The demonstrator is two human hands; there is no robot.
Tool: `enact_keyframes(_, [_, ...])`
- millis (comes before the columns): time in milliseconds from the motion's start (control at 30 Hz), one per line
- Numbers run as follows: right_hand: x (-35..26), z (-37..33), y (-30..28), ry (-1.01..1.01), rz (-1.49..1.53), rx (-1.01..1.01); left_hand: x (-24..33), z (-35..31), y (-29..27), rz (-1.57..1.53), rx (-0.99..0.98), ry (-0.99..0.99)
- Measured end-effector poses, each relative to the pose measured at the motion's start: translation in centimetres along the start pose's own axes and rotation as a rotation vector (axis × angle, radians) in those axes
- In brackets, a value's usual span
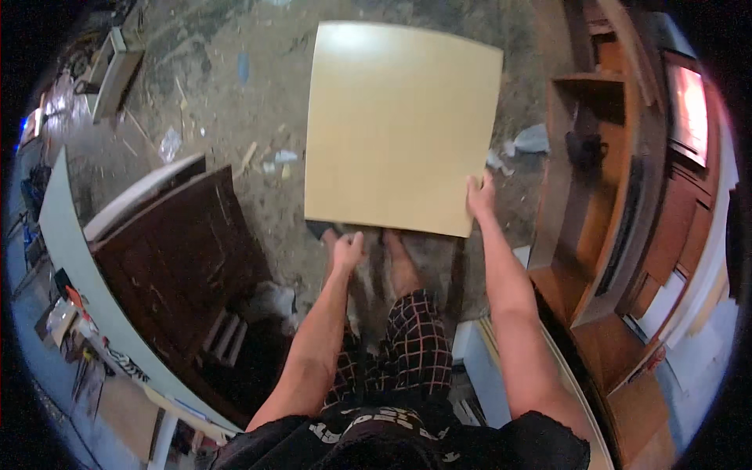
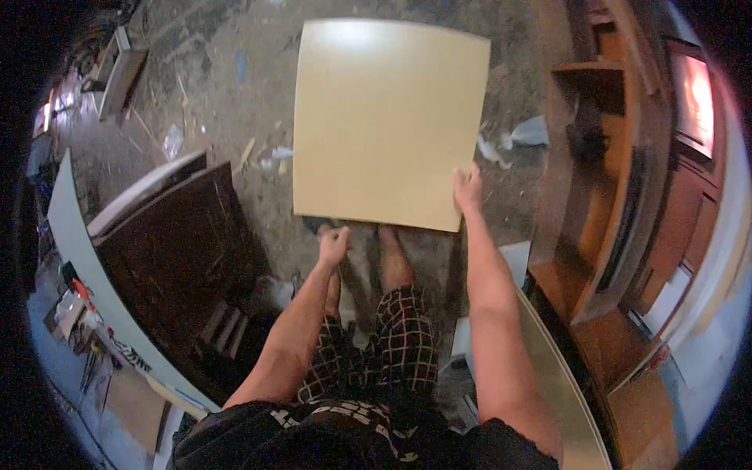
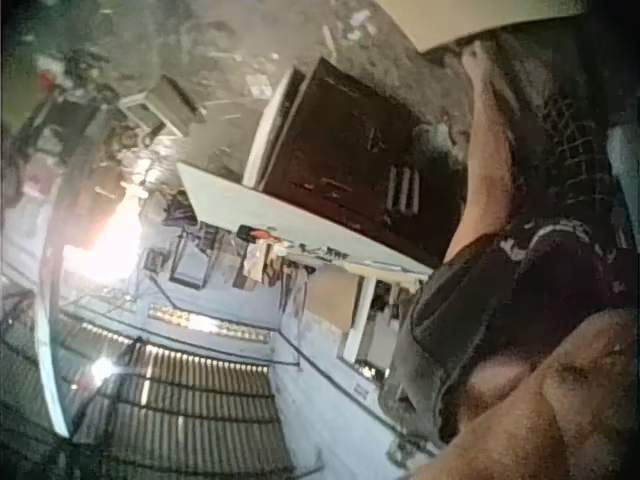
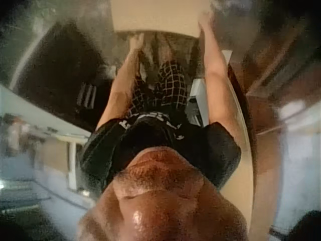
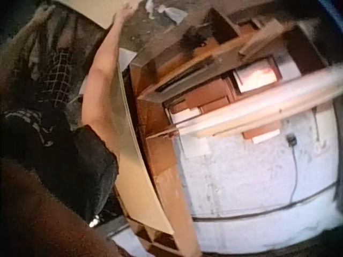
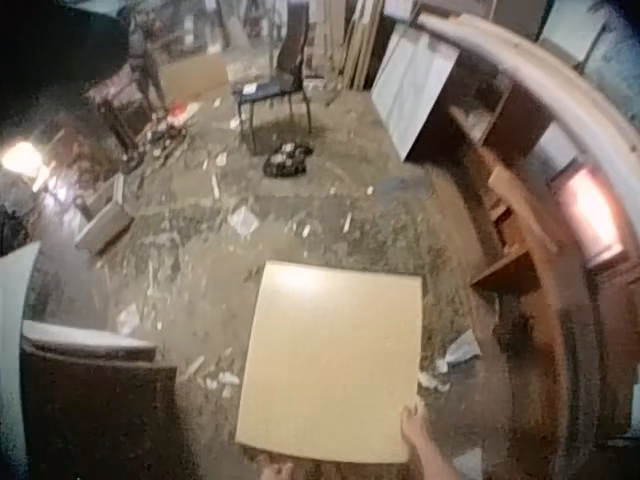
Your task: The person prepares a plywood piece and a veneer sheet by pouring adhesive from a tin and spreading it evenly across both surfaces using a hand-held metal scraper.
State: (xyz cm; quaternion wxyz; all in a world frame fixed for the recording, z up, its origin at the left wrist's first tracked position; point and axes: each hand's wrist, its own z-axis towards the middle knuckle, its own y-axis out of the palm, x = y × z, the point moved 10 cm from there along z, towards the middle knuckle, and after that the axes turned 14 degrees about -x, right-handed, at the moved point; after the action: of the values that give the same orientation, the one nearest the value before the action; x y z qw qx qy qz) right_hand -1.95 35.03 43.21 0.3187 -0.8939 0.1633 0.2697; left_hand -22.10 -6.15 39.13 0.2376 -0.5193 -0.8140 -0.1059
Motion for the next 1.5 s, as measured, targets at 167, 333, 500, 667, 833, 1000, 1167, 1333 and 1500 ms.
enact_keyframes(167, [8.8,-1.7,-5.6,0.042,-0.186,0.203,2.6,-1.5,-1.0,0.054,0.459,-0.046])
enact_keyframes(333, [8.5,-0.9,-2.6,0.13,-0.14,0.053,6.8,2.2,-8.0,0.342,0.483,0.332])
enact_keyframes(500, [8.9,1.8,-4.1,0.004,-0.305,0.059,6.6,8.9,-7.1,0.355,0.106,0.196])
enact_keyframes(667, [10.4,0.4,-2.4,0.177,-0.253,-0.032,3.4,8.0,-6.1,0.33,0.069,-0.04])
enact_keyframes(833, [7.7,1.1,-5.1,0.027,-0.283,0.132,7.3,7.4,-5.9,0.348,0.137,-0.013])
enact_keyframes(1000, [5.0,-1.0,-8.9,0.25,-0.328,0.04,12.0,1.9,-4.9,0.346,0.227,-0.105])
enact_keyframes(1167, [-4.9,-21.1,-7.5,0.064,0.24,-0.375,-0.2,-14.1,-5.7,0.283,0.189,-0.09])
enact_keyframes(1333, [-22.5,-31.8,-13.4,-0.234,0.226,-0.593,6.6,-31.4,-3.1,0.201,-0.035,0.203])
enact_keyframes(1500, [-37.0,-36.6,-11.4,-0.359,0.65,-0.644,21.2,-48.9,-2.0,-0.132,-0.491,0.86])
